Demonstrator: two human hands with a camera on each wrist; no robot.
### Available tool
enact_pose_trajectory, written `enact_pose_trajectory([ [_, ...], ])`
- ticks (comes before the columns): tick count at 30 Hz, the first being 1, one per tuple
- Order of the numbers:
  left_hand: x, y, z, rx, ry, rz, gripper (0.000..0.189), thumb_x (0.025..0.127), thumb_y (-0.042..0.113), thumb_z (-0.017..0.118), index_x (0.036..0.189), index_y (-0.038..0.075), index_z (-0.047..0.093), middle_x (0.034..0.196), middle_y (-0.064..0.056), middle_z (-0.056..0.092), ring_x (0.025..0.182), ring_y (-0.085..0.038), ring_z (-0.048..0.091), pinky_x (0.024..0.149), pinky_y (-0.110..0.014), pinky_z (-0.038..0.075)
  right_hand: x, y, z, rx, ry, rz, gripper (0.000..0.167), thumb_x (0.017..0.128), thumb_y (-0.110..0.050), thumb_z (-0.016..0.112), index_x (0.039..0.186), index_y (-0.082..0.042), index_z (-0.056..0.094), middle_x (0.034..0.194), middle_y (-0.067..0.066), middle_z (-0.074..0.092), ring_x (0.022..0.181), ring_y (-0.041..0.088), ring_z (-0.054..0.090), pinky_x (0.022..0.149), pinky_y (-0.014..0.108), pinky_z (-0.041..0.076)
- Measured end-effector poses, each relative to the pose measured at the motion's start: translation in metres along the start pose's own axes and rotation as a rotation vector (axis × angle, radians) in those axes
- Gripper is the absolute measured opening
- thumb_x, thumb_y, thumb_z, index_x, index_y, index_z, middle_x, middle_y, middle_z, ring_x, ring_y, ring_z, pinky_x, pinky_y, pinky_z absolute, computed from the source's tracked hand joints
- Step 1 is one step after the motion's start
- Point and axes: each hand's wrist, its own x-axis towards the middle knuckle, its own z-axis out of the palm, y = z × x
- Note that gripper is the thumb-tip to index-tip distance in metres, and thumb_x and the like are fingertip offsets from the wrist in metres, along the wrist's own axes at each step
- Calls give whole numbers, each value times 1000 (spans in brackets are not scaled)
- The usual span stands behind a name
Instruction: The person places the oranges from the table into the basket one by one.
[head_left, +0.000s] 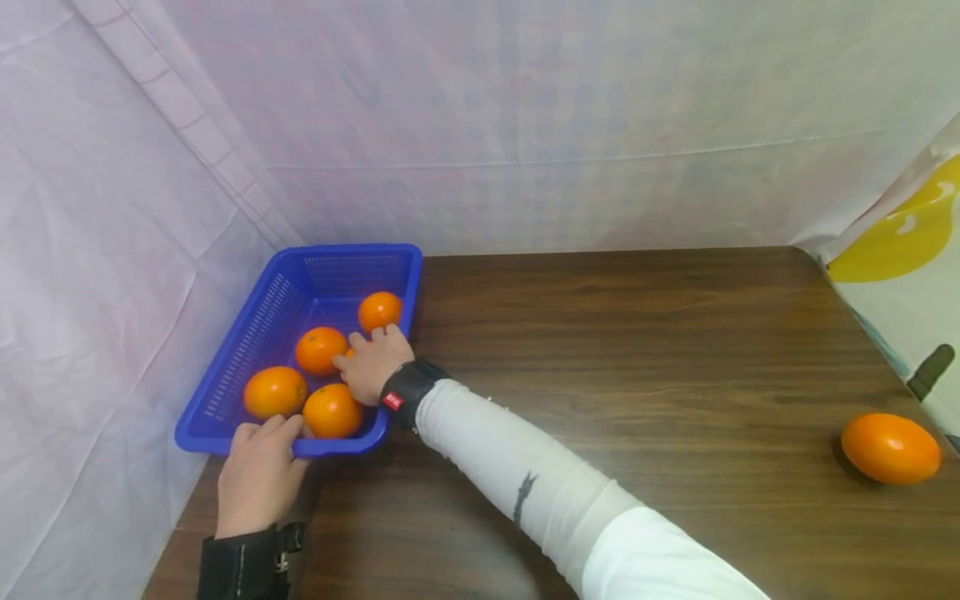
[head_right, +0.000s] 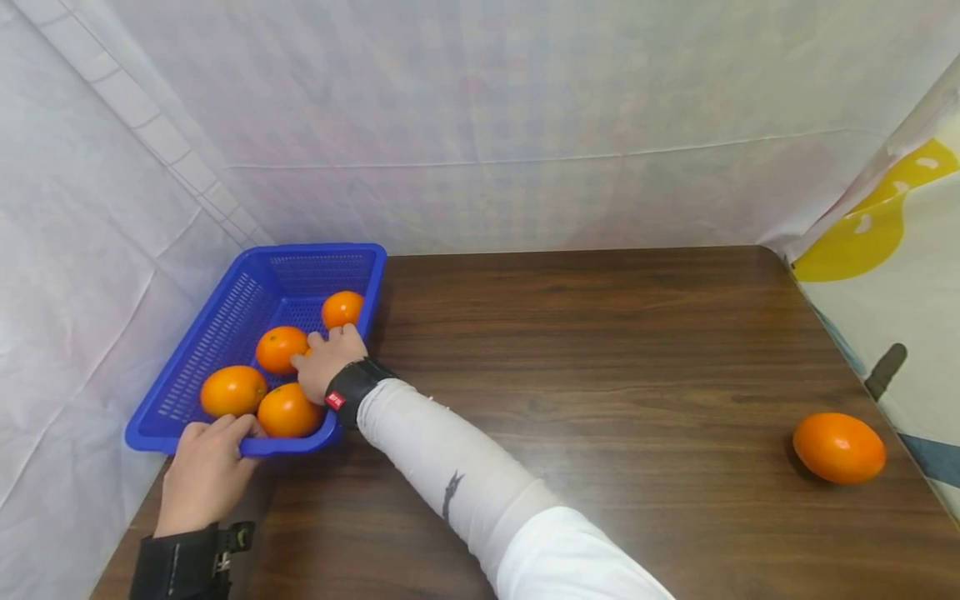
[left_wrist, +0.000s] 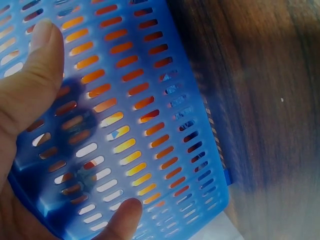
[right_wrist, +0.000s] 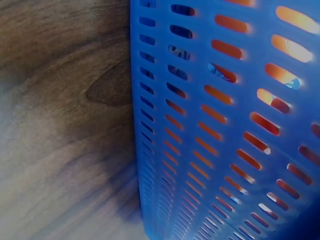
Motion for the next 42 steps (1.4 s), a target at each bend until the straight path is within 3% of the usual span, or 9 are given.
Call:
enact_pose_trajectory([
  [8,0,1,0,-1,-17,-6,11,85,9,76,90,13,67,85,-6,63,95,-36,50,73,-54,48,10,5,13,121,95,-17,46,103,-55,39,146,-43,48,139,-7,56,116,19,53,92,32,40],
  [16,3,2,1,0,-33,-3,10,87,10,75,90,12,66,86,-7,62,95,-36,49,73,-53,48,6,18,22,308,308,-80,40,100,-40,48,135,-32,64,141,-7,60,125,19,55,100,33,44],
  [20,3,2,4,-4,-36,-11,9,87,11,75,90,12,66,87,-7,62,95,-36,49,72,-52,48,1,23,25,325,364,-131,36,99,-37,49,129,-29,68,138,-6,63,125,20,55,101,34,44],
  [27,2,2,5,0,-20,-9,9,86,9,75,89,12,66,86,-7,62,95,-36,50,71,-52,47,-5,30,31,316,453,-240,32,103,-31,49,123,-24,72,132,-3,68,132,16,54,119,31,32],
  [36,0,2,0,14,-29,-3,9,86,9,75,91,12,69,89,-8,64,97,-37,51,73,-56,49,-29,44,46,373,441,-230,39,107,-34,44,139,-21,61,150,3,55,149,24,38,127,34,18],
  [42,-1,2,-2,18,-60,-19,11,86,10,76,95,11,70,89,-9,63,97,-38,49,72,-55,49,-46,54,54,435,416,-212,42,108,-39,40,141,-21,60,156,3,48,154,26,30,128,38,17],
])
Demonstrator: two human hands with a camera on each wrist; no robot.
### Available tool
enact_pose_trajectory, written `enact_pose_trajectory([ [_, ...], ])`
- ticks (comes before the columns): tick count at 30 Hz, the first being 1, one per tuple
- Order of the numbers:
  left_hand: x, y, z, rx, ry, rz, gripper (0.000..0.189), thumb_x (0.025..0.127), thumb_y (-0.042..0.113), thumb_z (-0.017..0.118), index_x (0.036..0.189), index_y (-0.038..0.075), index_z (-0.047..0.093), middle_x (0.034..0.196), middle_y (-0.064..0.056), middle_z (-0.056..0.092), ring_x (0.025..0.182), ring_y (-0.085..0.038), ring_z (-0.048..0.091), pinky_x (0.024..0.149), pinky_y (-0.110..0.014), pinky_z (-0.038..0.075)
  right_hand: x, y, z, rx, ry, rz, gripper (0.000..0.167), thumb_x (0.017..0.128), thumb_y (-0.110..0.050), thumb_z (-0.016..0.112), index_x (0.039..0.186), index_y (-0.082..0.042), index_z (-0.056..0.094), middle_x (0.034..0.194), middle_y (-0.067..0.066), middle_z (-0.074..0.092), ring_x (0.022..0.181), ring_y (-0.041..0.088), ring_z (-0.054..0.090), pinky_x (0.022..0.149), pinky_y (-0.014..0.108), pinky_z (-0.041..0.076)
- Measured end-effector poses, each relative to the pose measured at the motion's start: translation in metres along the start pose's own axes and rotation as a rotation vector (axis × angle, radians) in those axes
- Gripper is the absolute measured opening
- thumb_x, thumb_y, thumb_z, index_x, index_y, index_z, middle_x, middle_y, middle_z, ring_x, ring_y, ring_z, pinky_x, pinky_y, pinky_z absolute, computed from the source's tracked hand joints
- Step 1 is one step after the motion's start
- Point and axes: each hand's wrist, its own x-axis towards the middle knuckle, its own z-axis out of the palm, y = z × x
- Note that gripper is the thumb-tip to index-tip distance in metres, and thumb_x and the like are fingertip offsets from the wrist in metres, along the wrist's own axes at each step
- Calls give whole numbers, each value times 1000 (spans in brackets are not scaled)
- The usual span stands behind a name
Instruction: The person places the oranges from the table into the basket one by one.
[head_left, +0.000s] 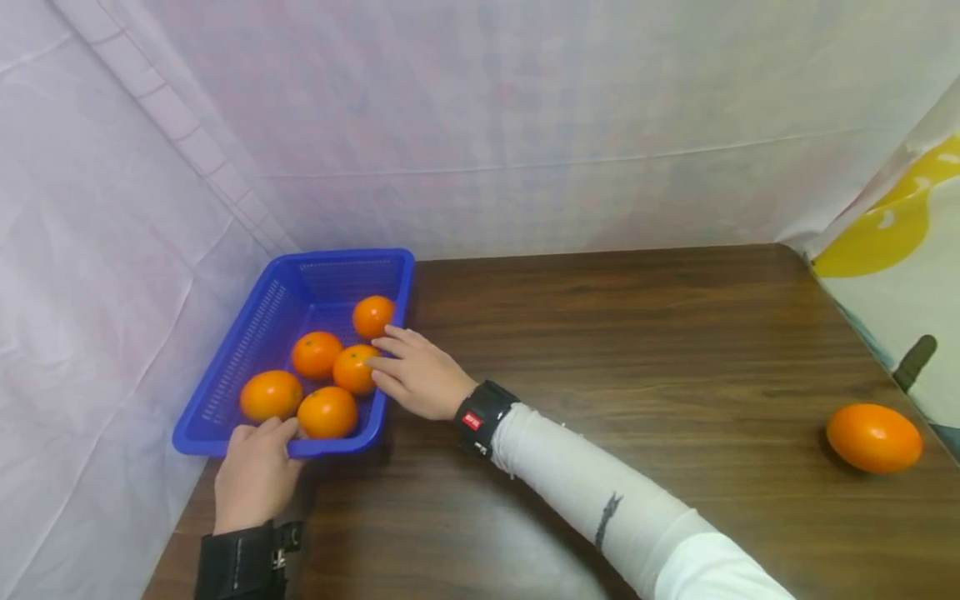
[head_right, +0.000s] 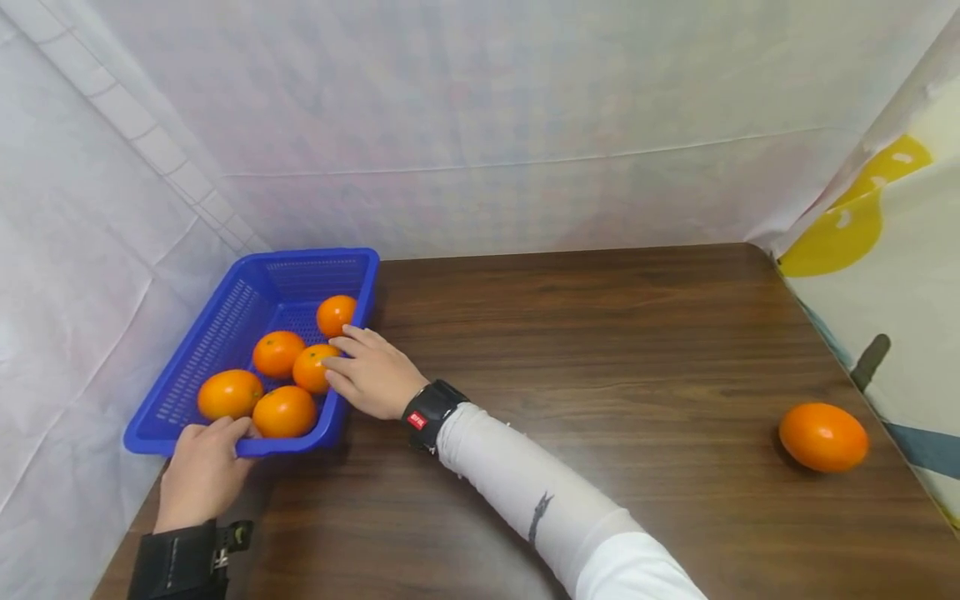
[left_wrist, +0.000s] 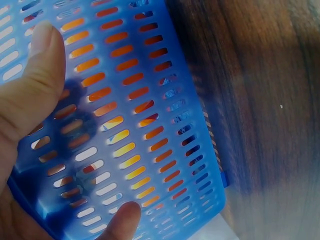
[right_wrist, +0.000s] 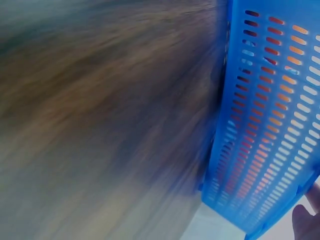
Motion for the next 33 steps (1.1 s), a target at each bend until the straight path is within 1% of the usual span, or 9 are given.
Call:
enact_pose_trajectory([
  [5,1,1,1,-2,3,0,12,85,9,76,95,12,70,89,-8,63,98,-38,49,71,-57,49,-13,6,-2,-3,0,2,44,109,-40,38,145,-22,55,159,2,44,155,26,26,128,39,17],
  [11,1,0,3,-10,9,14,12,85,7,75,94,13,70,89,-8,63,98,-39,50,71,-59,48,-26,11,-8,-13,-5,17,45,108,-39,38,149,-25,49,160,2,41,155,27,26,127,45,17],
  [16,0,-2,1,-8,25,30,14,83,8,77,91,15,67,89,-8,64,99,-41,51,70,-64,49,-35,15,-12,-26,19,38,44,108,-40,39,148,-26,51,159,1,43,154,27,28,126,48,20],
  [22,0,-4,2,-3,20,15,13,84,9,75,93,14,68,92,-10,65,101,-42,50,71,-67,48,-47,22,-18,-23,49,64,45,107,-42,39,147,-26,53,158,2,45,154,28,29,124,52,23],
  [28,0,-7,4,-3,46,31,12,83,9,76,91,13,68,91,-11,65,98,-42,51,68,-66,48,-59,30,-21,-33,88,87,44,107,-42,41,145,-25,54,156,3,47,152,28,32,122,52,27],
  [33,1,-6,7,-18,31,16,12,84,9,77,91,13,68,89,-10,64,99,-42,49,69,-64,48,-71,41,-24,-37,115,118,45,106,-43,42,144,-23,56,154,4,49,149,31,36,120,53,30],
])
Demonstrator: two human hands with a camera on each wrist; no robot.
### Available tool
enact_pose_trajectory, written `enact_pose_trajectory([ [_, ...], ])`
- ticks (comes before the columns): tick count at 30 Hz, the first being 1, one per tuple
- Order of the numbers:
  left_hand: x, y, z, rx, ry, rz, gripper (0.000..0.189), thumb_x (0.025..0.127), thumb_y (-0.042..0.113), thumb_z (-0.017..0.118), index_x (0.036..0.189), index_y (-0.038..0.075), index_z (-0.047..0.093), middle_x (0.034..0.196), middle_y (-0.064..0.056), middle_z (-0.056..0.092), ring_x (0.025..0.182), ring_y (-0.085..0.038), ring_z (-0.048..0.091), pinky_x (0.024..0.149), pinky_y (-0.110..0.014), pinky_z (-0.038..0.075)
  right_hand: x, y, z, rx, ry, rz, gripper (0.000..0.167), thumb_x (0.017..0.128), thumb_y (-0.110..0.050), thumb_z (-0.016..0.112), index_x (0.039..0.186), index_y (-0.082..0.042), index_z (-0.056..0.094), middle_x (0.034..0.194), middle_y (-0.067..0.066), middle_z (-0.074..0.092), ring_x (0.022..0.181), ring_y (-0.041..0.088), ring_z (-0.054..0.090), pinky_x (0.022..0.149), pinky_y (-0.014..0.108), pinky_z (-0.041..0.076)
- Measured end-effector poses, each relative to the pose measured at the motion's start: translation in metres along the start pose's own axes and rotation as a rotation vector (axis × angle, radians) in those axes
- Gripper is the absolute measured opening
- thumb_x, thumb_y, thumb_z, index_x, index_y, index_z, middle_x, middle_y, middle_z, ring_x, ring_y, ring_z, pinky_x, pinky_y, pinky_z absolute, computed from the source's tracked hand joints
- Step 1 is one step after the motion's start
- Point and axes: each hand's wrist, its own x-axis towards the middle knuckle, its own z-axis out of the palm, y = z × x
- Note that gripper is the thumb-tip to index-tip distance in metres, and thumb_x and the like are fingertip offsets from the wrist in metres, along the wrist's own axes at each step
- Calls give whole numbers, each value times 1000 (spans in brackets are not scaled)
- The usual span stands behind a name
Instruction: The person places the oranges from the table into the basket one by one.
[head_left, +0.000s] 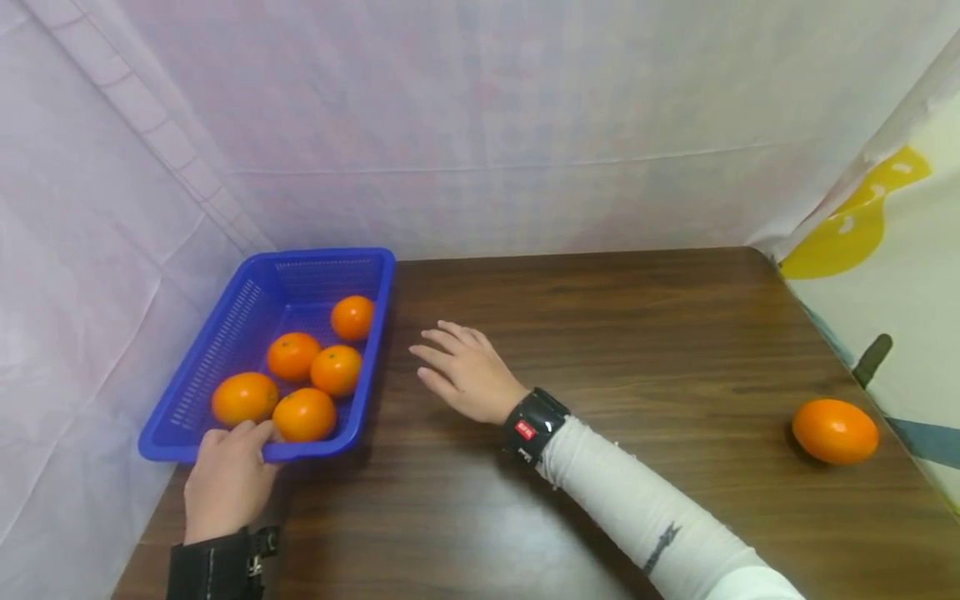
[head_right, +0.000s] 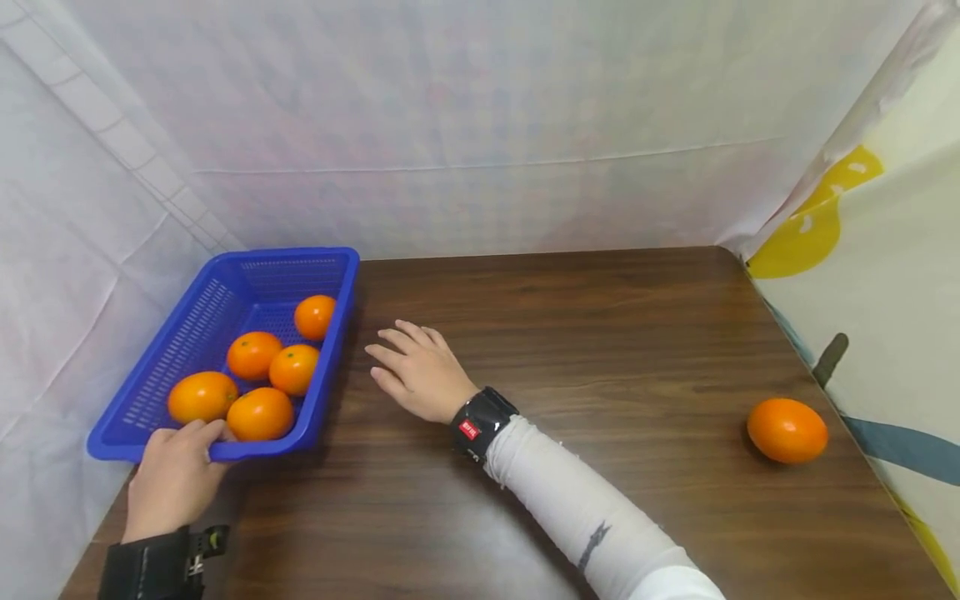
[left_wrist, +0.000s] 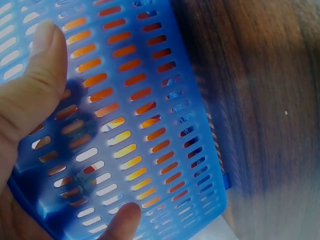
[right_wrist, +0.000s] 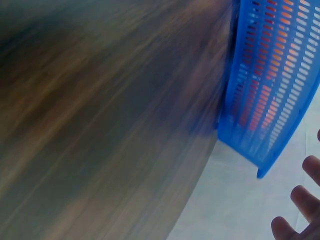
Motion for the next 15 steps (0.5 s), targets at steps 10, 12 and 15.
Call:
enact_pose_trajectory([
  [10,-1,4,-2,2,-5,-7,12,84,9,78,90,12,68,88,-10,63,98,-41,49,69,-62,47,-22,22,-9,-6,-1,123,46,104,-46,46,143,-23,57,150,5,53,146,32,40,118,57,30],
  [12,-1,5,-2,2,1,-4,12,84,10,78,90,12,67,88,-10,63,97,-41,49,69,-62,48,-26,26,-9,-7,0,139,46,104,-46,46,143,-23,57,150,5,53,145,32,40,118,57,30],
  [15,-2,4,-2,4,12,1,12,84,10,78,90,12,68,88,-10,63,97,-41,49,69,-62,47,-31,32,-10,-11,14,146,46,104,-46,47,142,-23,57,148,5,54,144,32,42,117,58,32],
])
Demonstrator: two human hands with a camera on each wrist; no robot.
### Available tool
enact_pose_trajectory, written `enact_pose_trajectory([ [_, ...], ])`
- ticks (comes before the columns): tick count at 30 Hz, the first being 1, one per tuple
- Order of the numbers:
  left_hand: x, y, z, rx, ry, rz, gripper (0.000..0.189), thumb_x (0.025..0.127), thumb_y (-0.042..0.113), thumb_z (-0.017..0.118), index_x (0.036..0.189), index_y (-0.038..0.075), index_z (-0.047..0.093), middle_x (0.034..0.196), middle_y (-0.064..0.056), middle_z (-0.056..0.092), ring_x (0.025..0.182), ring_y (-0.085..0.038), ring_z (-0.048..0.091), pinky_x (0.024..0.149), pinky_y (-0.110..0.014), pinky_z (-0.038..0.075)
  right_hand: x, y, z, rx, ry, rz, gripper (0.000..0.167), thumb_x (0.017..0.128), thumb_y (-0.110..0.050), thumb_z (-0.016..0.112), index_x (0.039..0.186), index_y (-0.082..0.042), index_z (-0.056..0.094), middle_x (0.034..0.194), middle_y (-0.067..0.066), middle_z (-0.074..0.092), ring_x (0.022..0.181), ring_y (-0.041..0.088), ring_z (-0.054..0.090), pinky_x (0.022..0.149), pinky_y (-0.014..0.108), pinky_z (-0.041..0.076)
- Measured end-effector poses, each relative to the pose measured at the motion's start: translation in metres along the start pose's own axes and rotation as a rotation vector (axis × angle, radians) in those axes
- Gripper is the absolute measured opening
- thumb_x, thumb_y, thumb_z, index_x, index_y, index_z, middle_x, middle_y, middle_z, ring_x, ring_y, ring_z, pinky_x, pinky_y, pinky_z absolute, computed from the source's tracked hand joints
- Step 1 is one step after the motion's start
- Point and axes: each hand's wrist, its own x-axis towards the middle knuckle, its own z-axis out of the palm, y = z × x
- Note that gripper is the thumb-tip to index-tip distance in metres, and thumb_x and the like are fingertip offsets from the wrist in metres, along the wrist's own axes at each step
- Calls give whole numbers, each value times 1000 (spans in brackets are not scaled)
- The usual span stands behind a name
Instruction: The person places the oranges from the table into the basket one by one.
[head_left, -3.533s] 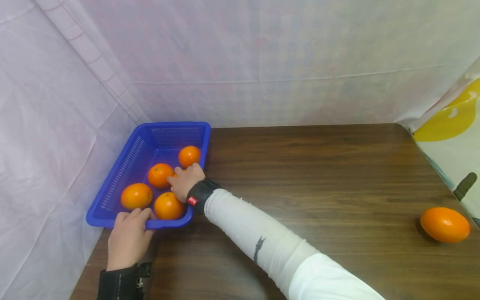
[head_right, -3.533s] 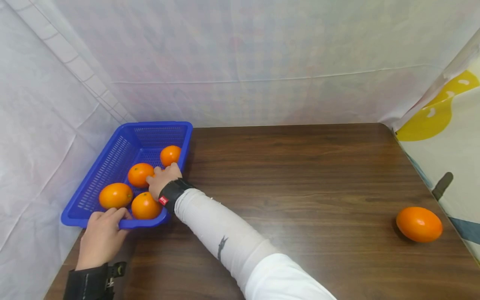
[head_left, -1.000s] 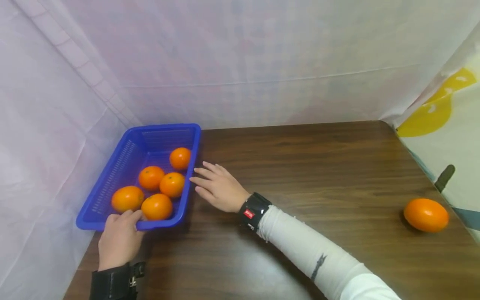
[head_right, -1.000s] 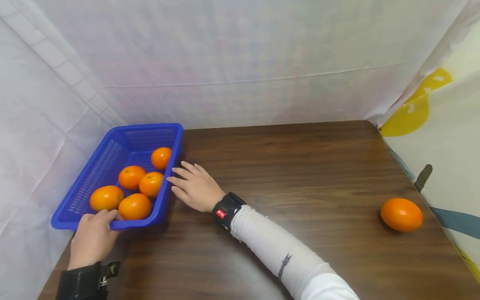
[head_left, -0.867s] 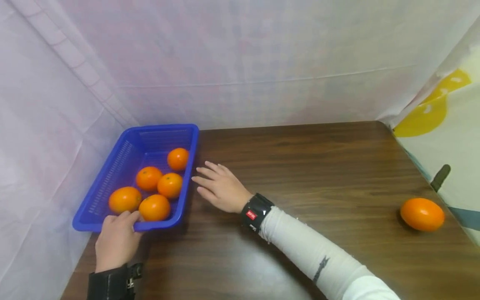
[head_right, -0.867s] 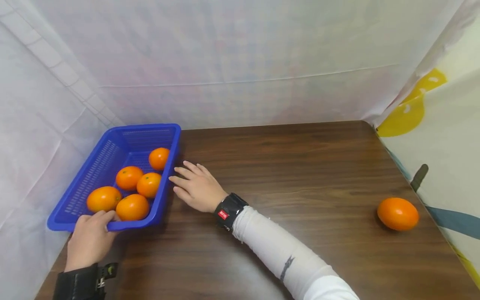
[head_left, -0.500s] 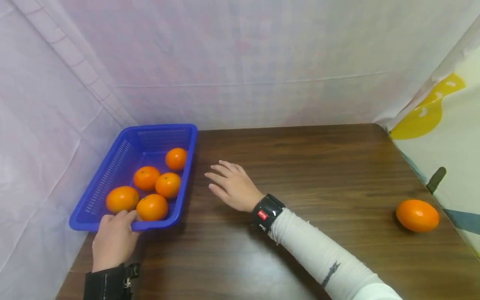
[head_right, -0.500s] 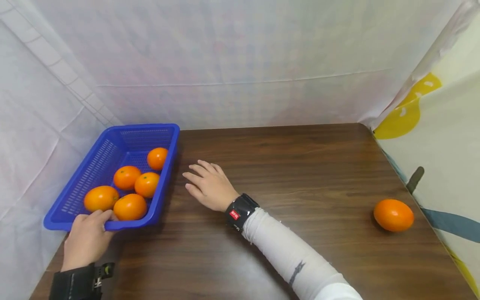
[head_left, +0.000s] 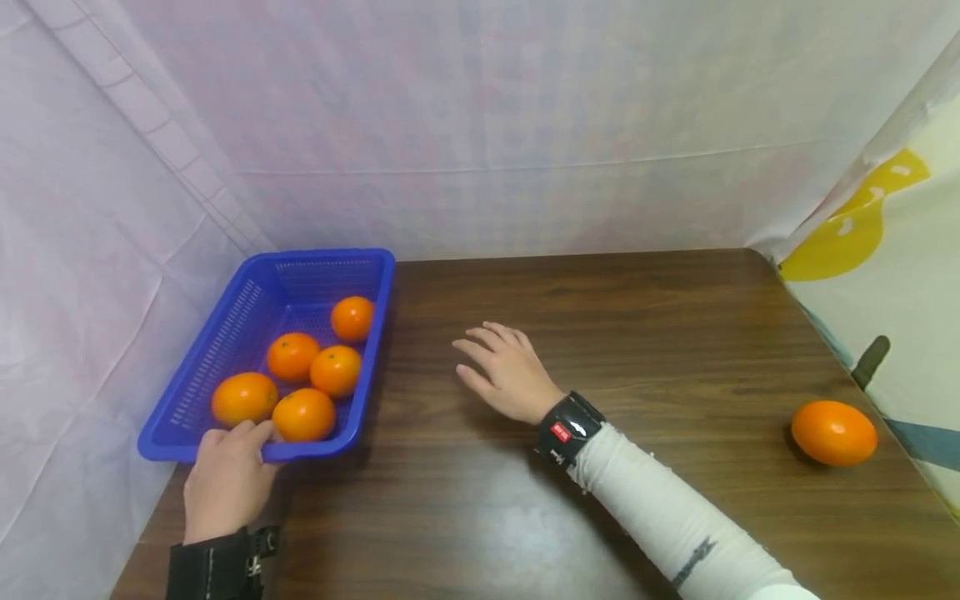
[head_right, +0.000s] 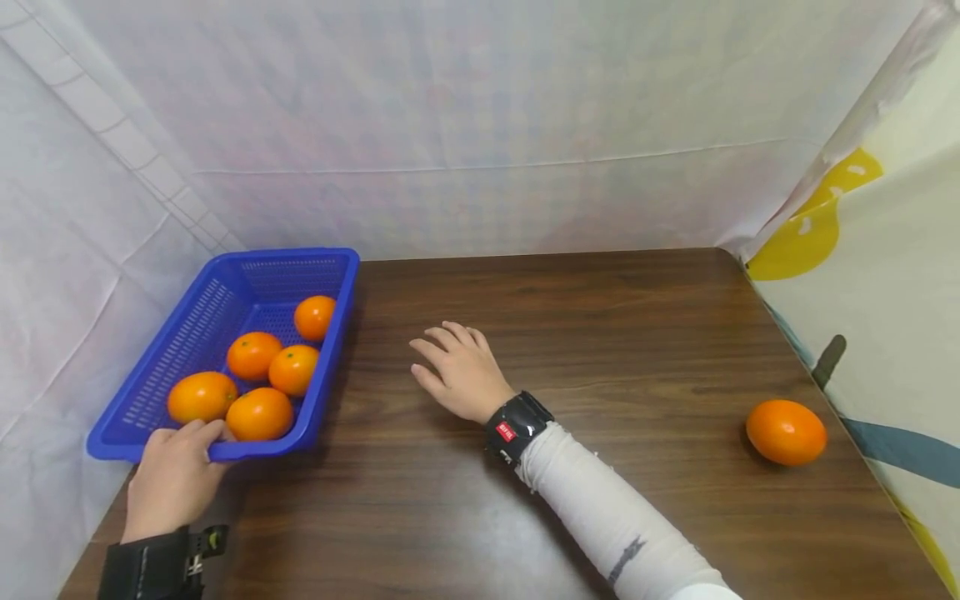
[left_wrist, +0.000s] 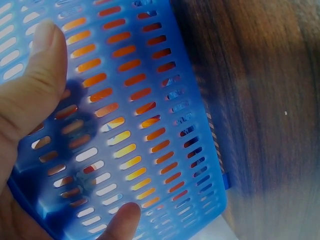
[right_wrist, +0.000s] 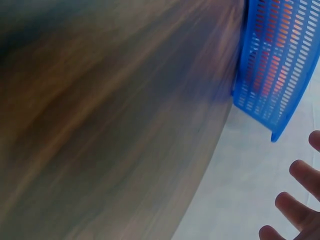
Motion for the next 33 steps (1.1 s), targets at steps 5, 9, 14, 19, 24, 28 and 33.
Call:
enact_pose_trajectory([
  [5,0,-1,1,2,10,8,13,83,10,78,91,12,68,88,-10,64,97,-41,50,70,-64,48,-8,7,-4,4,21,16,45,103,-46,49,140,-22,59,144,6,57,141,33,44,116,57,32],
  [9,0,0,0,2,-4,4,13,83,10,78,92,12,68,89,-10,64,98,-42,49,70,-64,48,-15,14,-5,-2,30,39,45,102,-46,50,138,-22,60,141,6,58,139,33,46,115,56,34],
  [14,1,-1,0,2,-26,-13,13,84,10,78,93,12,68,90,-11,64,100,-43,48,70,-64,47,-23,22,-7,11,51,52,44,101,-45,53,135,-20,62,136,6,61,133,31,49,112,55,36],
  [19,1,-2,1,-4,-38,-17,12,86,10,76,94,13,68,90,-11,64,101,-44,47,71,-65,47,-30,29,-12,16,65,64,43,100,-44,55,134,-18,63,132,6,61,130,31,50,110,55,37],
  [24,0,-3,1,-6,-32,-8,12,85,10,76,93,14,67,90,-10,64,101,-44,48,70,-67,47,-37,35,-16,23,64,89,42,99,-44,57,131,-17,64,131,7,61,129,33,50,109,56,37],
  [28,1,-3,0,-1,-22,3,12,85,11,77,90,14,66,89,-10,64,100,-45,47,69,-67,47,-43,40,-17,30,74,104,42,98,-43,59,130,-17,64,130,8,61,128,33,50,109,57,37],
  [33,2,-3,0,-4,-25,2,13,85,10,77,90,14,66,88,-10,64,100,-44,47,70,-66,47,-51,44,-23,22,88,110,45,93,-44,65,128,-16,65,129,9,61,128,34,49,108,59,37],
])
